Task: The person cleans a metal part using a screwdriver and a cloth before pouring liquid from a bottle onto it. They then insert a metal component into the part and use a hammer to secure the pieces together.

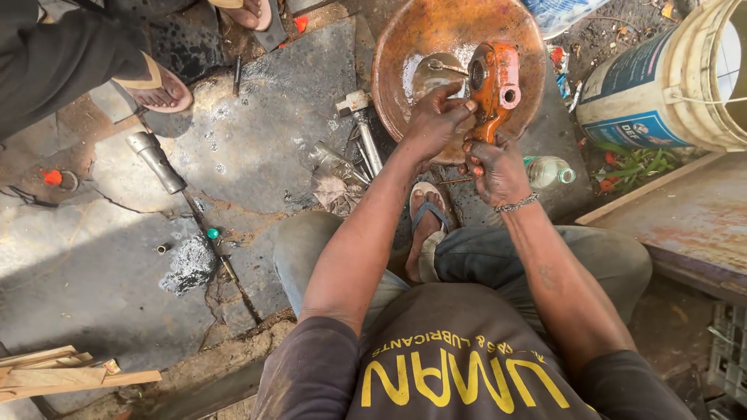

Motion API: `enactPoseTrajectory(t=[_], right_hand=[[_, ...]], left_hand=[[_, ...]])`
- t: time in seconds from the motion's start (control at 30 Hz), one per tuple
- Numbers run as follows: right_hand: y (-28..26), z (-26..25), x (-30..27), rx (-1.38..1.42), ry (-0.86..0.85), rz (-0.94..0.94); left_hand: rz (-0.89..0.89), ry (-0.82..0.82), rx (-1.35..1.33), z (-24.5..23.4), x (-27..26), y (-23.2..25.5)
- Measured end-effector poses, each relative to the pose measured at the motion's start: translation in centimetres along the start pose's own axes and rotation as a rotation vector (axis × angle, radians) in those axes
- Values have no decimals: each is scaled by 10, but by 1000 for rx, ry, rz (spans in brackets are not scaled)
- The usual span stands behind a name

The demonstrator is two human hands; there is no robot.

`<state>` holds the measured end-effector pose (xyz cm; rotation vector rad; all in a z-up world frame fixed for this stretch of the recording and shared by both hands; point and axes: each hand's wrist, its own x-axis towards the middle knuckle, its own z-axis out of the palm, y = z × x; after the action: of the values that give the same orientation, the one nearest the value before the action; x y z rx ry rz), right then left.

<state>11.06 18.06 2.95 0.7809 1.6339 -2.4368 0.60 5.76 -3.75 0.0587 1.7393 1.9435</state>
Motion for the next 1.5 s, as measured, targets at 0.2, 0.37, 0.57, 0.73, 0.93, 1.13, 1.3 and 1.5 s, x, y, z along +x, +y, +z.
enactPoseTrajectory(t=[0.2, 0.37, 0.57, 0.73, 0.93, 1.13, 1.3, 1.5], right_hand=[[-3, 6, -6, 30, -76, 12], [-12, 18, -20, 30, -142, 46], [-23, 24, -25, -27, -168, 107], [-26, 16, -20, -446, -128, -91], [-48, 26, -31, -756, -40, -236], [-49, 25, -29, -740, 78, -237], [-45, 9, -31, -375, -57, -127], [-42, 8, -52, 90, -249, 31]], left_hand=[[-116, -7, -178, 0, 2, 2], [-287, 4, -330, 0, 3, -1], [-398, 71, -576, 5, 1, -6], [-169, 139, -448, -4, -6, 6], [-150, 182, -565, -10, -8, 2], [-68, 122, -624, -17, -27, 28], [-26, 100, -622, -19, -41, 40], [-11, 46, -610, -15, -50, 47]])
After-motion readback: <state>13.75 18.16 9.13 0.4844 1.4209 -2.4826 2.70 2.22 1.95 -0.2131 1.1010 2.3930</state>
